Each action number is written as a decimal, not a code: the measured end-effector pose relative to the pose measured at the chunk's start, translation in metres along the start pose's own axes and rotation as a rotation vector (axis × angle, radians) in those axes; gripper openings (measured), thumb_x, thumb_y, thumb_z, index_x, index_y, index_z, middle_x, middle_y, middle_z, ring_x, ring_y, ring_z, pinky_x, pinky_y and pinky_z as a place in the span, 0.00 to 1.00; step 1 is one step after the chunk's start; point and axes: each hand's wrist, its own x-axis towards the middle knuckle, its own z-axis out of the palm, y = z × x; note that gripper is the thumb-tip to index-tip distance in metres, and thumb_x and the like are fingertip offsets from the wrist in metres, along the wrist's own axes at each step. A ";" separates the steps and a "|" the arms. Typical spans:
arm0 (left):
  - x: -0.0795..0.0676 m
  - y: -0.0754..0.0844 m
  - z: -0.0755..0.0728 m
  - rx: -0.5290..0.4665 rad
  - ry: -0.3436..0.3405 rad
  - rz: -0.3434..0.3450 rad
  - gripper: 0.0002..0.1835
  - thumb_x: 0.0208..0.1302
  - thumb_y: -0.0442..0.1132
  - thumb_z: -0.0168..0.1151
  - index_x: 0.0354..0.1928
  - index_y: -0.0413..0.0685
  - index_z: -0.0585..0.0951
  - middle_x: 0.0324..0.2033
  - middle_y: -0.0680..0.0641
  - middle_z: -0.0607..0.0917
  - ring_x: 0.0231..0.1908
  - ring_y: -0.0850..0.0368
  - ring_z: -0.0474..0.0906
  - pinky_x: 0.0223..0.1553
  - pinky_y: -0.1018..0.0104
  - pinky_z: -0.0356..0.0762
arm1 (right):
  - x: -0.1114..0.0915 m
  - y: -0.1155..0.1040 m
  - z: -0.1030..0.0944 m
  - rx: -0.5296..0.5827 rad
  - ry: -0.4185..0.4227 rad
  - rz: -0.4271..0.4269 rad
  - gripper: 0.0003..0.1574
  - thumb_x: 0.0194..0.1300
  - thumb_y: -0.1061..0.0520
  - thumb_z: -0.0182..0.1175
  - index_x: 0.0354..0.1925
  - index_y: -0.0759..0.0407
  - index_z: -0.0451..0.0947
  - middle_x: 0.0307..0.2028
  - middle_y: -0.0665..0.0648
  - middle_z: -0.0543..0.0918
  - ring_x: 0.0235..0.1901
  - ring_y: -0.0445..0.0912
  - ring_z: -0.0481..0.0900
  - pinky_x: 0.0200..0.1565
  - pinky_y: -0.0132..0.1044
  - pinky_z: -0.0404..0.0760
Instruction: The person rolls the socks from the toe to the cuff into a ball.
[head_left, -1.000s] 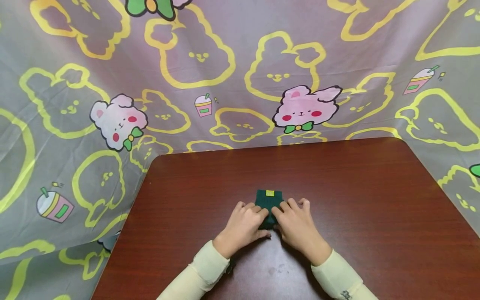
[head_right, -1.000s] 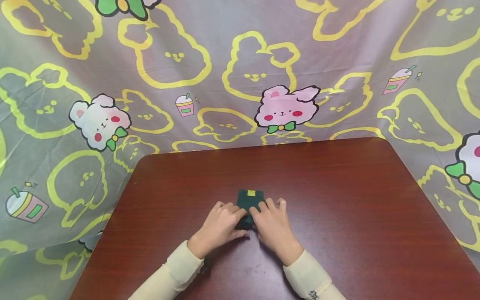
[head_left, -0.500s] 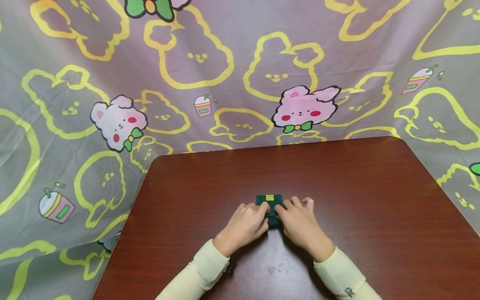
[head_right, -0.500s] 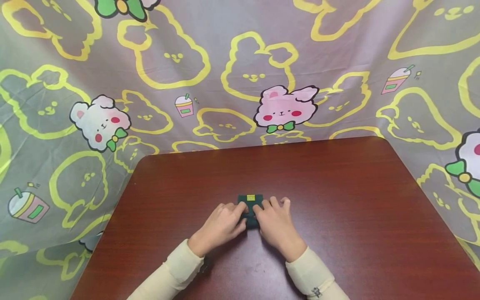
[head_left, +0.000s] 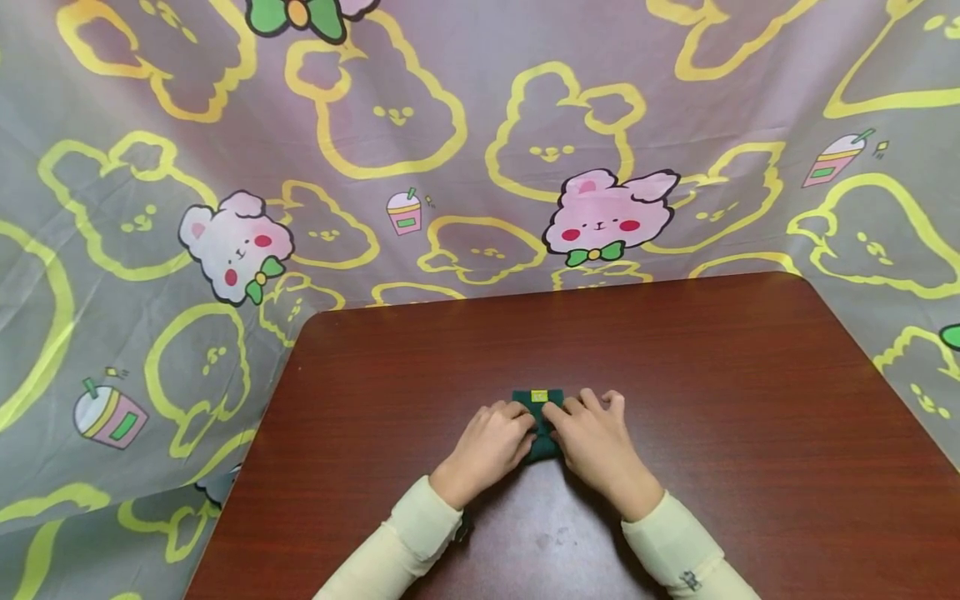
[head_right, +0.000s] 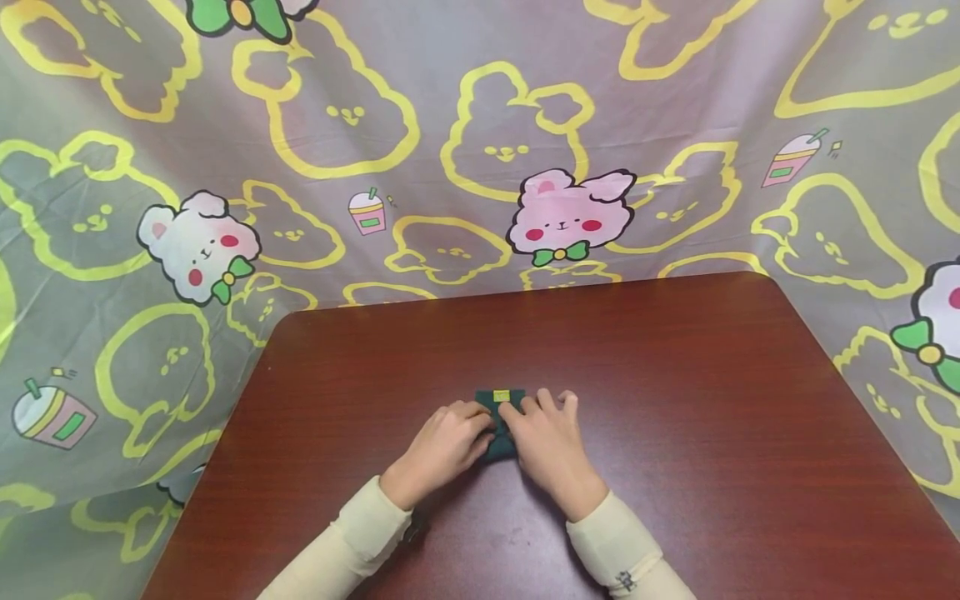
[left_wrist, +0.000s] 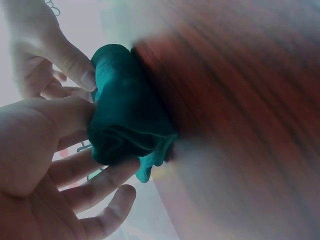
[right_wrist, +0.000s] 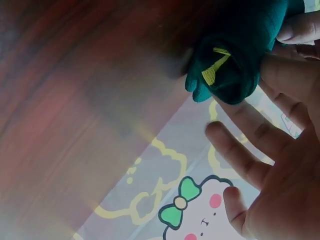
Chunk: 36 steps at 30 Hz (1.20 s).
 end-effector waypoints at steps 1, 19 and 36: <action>0.000 0.000 0.000 0.005 -0.005 0.002 0.04 0.63 0.43 0.69 0.37 0.53 0.88 0.39 0.52 0.84 0.35 0.55 0.79 0.30 0.62 0.77 | 0.000 0.000 0.000 -0.003 0.004 -0.005 0.15 0.53 0.56 0.76 0.37 0.52 0.80 0.33 0.56 0.83 0.38 0.53 0.72 0.45 0.62 0.63; 0.000 0.008 -0.005 0.138 -0.132 0.089 0.14 0.55 0.55 0.76 0.33 0.55 0.87 0.37 0.55 0.82 0.38 0.56 0.74 0.31 0.63 0.71 | -0.001 -0.001 -0.005 -0.031 -0.019 -0.062 0.11 0.53 0.58 0.72 0.21 0.50 0.79 0.23 0.49 0.78 0.32 0.49 0.72 0.47 0.63 0.64; -0.001 0.004 0.004 0.083 -0.044 0.067 0.11 0.56 0.49 0.75 0.30 0.53 0.84 0.28 0.55 0.84 0.30 0.58 0.78 0.27 0.63 0.71 | -0.001 -0.003 -0.006 -0.034 -0.101 -0.039 0.22 0.38 0.44 0.81 0.28 0.52 0.82 0.27 0.51 0.82 0.33 0.50 0.74 0.51 0.64 0.62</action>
